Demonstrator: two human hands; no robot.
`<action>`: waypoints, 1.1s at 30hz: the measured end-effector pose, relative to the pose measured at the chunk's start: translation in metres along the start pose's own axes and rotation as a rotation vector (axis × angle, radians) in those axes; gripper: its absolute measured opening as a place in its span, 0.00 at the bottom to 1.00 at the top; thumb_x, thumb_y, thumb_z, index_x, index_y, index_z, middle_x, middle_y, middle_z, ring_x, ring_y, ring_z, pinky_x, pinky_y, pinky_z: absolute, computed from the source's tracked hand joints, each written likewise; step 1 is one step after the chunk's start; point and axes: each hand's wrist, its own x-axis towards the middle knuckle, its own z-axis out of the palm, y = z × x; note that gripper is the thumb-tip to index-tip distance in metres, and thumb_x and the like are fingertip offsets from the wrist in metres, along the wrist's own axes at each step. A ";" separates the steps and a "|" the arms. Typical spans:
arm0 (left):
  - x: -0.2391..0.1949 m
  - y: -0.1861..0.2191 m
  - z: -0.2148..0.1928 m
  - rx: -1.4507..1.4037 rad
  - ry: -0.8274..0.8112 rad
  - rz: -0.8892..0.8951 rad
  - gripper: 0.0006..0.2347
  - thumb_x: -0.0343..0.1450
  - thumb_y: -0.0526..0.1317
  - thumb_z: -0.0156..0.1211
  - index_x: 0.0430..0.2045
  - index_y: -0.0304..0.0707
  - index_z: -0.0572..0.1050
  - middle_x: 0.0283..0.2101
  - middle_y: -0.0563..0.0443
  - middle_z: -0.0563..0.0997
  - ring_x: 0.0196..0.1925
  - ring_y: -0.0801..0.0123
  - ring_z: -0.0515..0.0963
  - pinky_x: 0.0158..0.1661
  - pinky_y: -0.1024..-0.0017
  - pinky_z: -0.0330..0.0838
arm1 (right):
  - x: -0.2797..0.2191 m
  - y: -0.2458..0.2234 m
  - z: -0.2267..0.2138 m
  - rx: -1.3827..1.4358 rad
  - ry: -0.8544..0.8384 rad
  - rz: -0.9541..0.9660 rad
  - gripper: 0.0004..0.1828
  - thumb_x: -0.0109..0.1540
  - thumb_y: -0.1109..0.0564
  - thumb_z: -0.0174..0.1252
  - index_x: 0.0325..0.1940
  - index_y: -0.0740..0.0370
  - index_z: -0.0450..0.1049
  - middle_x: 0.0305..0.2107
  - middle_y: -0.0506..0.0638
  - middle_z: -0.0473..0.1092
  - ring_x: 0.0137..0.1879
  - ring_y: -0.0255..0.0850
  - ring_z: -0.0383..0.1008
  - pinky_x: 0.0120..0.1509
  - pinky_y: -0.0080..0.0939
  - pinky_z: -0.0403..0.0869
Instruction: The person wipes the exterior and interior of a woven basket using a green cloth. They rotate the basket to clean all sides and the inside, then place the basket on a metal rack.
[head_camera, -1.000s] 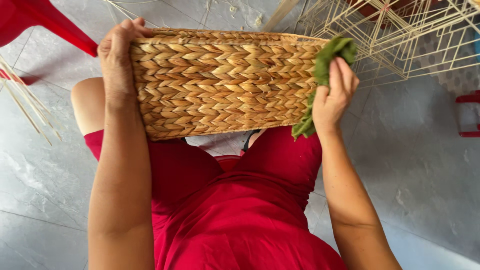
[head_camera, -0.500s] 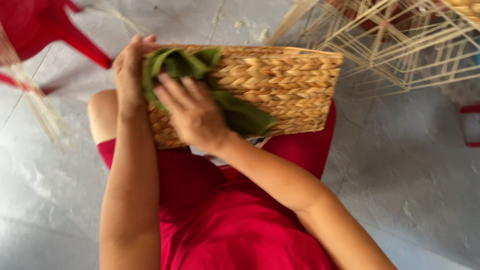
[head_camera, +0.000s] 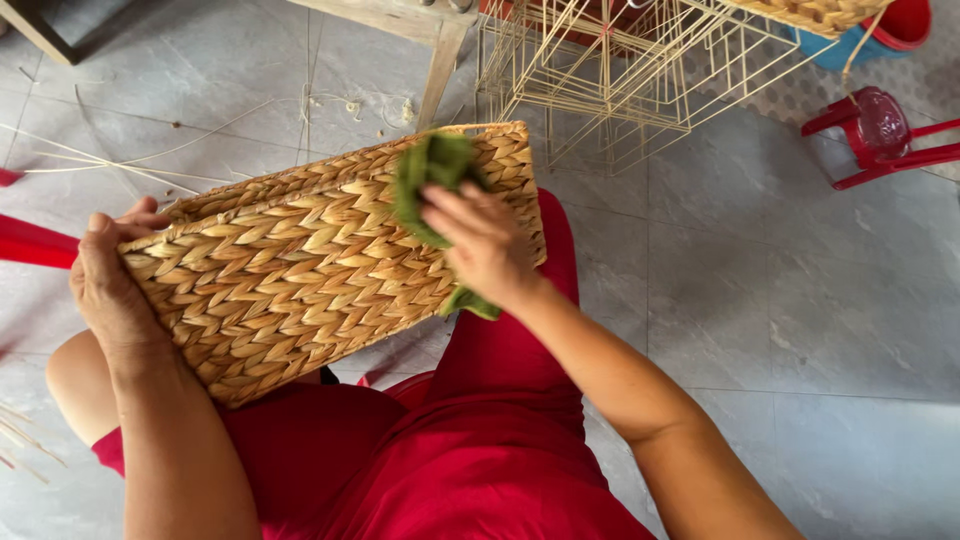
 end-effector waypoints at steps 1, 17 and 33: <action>0.001 -0.001 0.000 -0.009 -0.001 -0.003 0.15 0.81 0.46 0.53 0.33 0.32 0.78 0.45 0.42 0.82 0.71 0.50 0.75 0.76 0.53 0.60 | -0.011 0.019 -0.014 -0.030 0.003 0.034 0.22 0.59 0.67 0.65 0.57 0.56 0.76 0.64 0.45 0.69 0.72 0.49 0.66 0.77 0.52 0.69; 0.006 -0.006 -0.002 -0.044 0.073 -0.025 0.15 0.78 0.45 0.56 0.29 0.30 0.78 0.41 0.40 0.84 0.66 0.54 0.75 0.69 0.59 0.63 | -0.007 -0.088 -0.003 0.114 -0.098 -0.014 0.22 0.61 0.63 0.58 0.61 0.64 0.77 0.62 0.58 0.71 0.67 0.59 0.68 0.75 0.56 0.64; 0.000 0.005 0.011 -0.085 0.041 -0.034 0.17 0.77 0.48 0.57 0.25 0.30 0.78 0.40 0.46 0.83 0.69 0.57 0.72 0.70 0.59 0.60 | -0.005 -0.138 0.020 0.270 -0.144 -0.307 0.20 0.63 0.61 0.64 0.59 0.54 0.78 0.63 0.44 0.69 0.63 0.44 0.69 0.68 0.46 0.67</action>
